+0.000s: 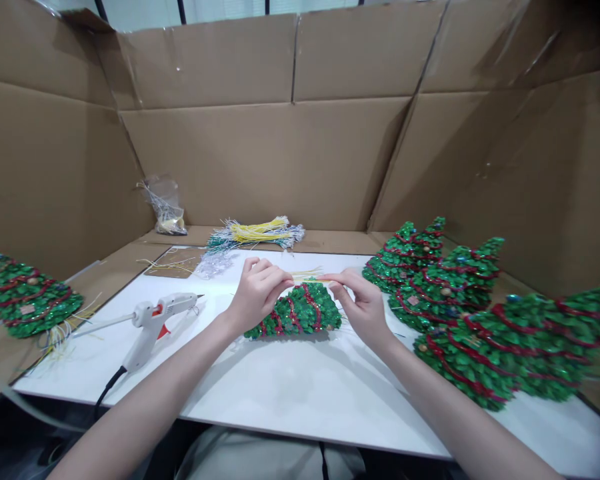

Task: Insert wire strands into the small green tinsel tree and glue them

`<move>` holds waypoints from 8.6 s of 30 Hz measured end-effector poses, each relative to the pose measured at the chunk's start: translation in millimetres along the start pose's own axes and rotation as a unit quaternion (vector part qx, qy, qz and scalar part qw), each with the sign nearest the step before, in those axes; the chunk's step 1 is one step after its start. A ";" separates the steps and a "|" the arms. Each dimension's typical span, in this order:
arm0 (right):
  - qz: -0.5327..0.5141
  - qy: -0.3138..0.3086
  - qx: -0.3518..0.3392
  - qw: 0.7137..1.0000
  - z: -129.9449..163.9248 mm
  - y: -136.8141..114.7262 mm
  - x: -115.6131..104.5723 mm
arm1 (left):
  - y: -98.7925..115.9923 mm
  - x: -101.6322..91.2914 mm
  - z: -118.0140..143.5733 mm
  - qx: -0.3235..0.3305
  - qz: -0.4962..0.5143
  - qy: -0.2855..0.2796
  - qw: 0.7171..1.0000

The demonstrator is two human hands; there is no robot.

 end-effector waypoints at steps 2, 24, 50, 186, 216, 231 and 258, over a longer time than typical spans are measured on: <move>0.020 -0.003 -0.023 1.000 0.0 -4.4 -0.3 | -1.5 1.3 0.6 -0.003 0.009 -0.006 1.000; 0.003 -0.029 -0.018 0.999 -2.2 -4.1 2.2 | -3.2 3.5 1.8 0.018 0.026 -0.012 0.999; -0.029 0.011 0.040 0.999 -6.2 10.9 -9.4 | -36.3 1.7 2.1 -0.032 0.025 -0.005 0.999; -0.200 -0.258 0.323 0.889 25.3 58.8 54.5 | -42.1 32.0 15.9 -0.193 0.360 -0.155 0.899; -0.284 -0.413 0.308 0.808 44.7 50.7 62.7 | -35.7 24.8 13.2 -0.163 0.414 -0.161 0.881; -0.312 -0.345 0.384 0.797 52.8 67.8 68.9 | -25.9 25.6 13.2 -0.153 0.425 -0.183 0.873; -0.305 -0.431 0.299 0.795 46.6 43.2 65.5 | -25.7 21.1 11.0 -0.146 0.412 -0.176 0.882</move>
Point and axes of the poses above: each hand's wrist, its own z-axis away from the middle knuckle, its own x-axis out of the palm, y = z × x, the point moved 10 cm from there along -z, towards the middle knuckle, and after that the axes turned 5 degrees about -z, right-handed, at the moved point
